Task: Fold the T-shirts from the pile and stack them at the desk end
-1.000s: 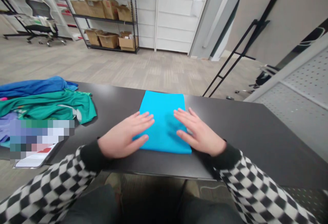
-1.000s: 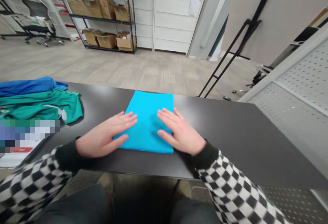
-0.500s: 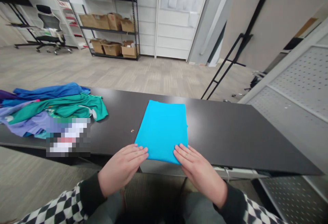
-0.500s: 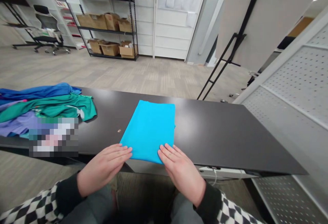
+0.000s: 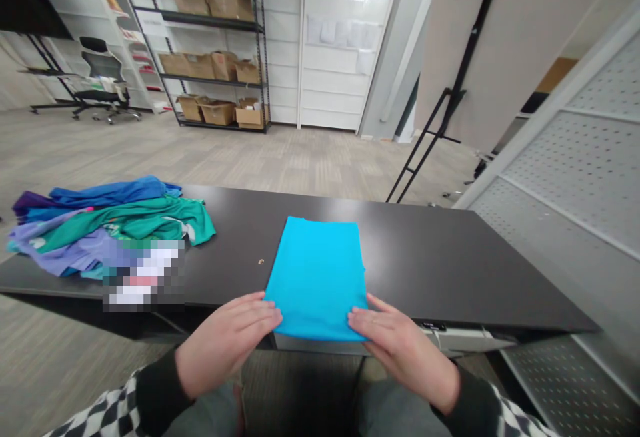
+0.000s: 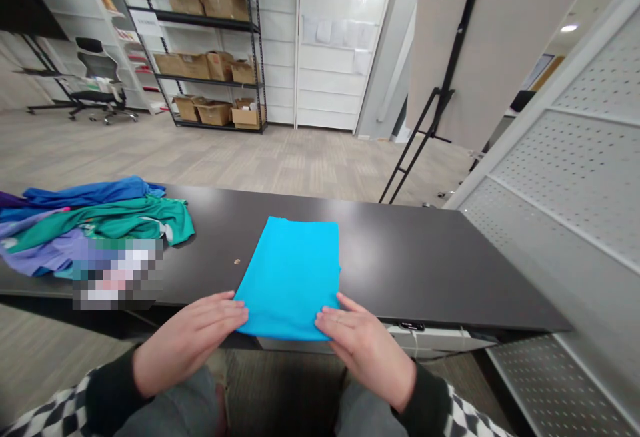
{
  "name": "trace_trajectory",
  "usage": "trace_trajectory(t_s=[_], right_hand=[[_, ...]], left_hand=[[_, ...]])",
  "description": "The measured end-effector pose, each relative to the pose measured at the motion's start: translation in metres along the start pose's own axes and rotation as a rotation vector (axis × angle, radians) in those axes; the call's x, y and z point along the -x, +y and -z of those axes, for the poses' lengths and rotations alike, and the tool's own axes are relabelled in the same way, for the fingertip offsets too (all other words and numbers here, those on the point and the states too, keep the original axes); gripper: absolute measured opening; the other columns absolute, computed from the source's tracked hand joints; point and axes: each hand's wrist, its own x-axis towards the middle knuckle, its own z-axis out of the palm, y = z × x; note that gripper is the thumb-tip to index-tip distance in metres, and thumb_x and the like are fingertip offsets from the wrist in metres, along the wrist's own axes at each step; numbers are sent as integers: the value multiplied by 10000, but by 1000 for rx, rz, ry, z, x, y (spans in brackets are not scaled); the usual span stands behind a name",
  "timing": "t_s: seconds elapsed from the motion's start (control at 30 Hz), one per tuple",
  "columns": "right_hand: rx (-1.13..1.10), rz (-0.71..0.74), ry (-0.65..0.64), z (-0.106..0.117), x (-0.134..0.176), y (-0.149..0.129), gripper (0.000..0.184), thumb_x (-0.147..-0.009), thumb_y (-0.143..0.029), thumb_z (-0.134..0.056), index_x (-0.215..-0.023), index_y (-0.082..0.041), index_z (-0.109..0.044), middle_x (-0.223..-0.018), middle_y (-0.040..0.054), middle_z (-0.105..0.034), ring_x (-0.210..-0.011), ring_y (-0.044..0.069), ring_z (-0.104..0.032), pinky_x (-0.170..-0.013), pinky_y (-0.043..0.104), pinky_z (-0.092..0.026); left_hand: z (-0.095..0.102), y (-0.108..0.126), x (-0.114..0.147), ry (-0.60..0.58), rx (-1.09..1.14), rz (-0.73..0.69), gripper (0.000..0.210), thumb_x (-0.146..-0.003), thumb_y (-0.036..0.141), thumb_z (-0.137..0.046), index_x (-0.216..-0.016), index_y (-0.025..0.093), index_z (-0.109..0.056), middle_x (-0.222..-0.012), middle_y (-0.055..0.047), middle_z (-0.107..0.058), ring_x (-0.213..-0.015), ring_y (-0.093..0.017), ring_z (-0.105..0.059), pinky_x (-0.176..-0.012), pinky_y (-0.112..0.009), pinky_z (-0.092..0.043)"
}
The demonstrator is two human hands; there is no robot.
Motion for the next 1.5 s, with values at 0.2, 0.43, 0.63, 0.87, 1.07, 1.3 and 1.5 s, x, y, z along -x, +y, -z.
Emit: trace_trajectory(t_s=[0.2,0.43,0.63,0.87,1.07,1.3,1.5], right_hand=[[-251,-359,71,80,-30,-28,168,-1063,-456,-753,-1164,-401,-876,-978,25,-882,-801,244,-844,-719,340,-707],[-759,-695,253,98,-135,74,483,-837,-638,-936,-1027,-217,-794,-826,43,-770,-678,198,-688,-613,326,-602],[-649,-824,167,41,-190,200,416,-818,-518,-963,-910,-207,-702,-719,11,-715,-601,176,-639,-542,291,-540],[39,-805,66,7,-217,260,182,-963,-376,-817,-965,-196,-796,-907,54,-795,-840,226,-728,-817,337,-574],[377,-679,161,4,-215,260,313,-1062,-292,-639,-1286,-140,-795,-1182,198,-800,-1099,360,-746,-1028,480,-570],[219,-198,62,9,-177,118,407,-1167,-382,-543,-1489,-189,-699,-1496,163,-734,-1382,337,-673,-1201,519,-504],[115,-33,-216,-27,-110,10,534,-1141,-497,-626,-1621,-263,-610,-1692,118,-613,-1573,336,-548,-1334,569,-373]], left_hand=[[81,7,-50,121,272,254,375,-1057,284,-670,-1370,450,-794,-1182,17,-868,-1025,-229,-836,-891,-342,-722],[71,-104,-163,161,767,740,420,-882,571,-842,-1152,251,-868,-984,-74,-843,-809,-258,-762,-740,-393,-665],[-18,-222,-210,-29,668,924,313,-806,390,-854,-1050,195,-838,-778,-62,-772,-574,-201,-632,-652,-380,-589],[-67,-279,-217,-86,83,725,282,-926,381,-732,-1104,213,-872,-1022,-124,-830,-1032,-345,-776,-1055,-454,-589],[-62,-251,-220,18,-149,545,450,-1031,330,-591,-1400,166,-789,-1461,-199,-732,-1423,-405,-641,-1294,-563,-414],[-71,-203,-214,-394,49,176,745,-1118,642,-488,-1755,255,-486,-1856,-116,-364,-1725,-371,-323,-1414,-583,-199],[-75,-206,-198,-471,-32,337,851,-1105,717,-430,-1817,257,-354,-1887,-98,-249,-1764,-378,-204,-1422,-624,-140]])
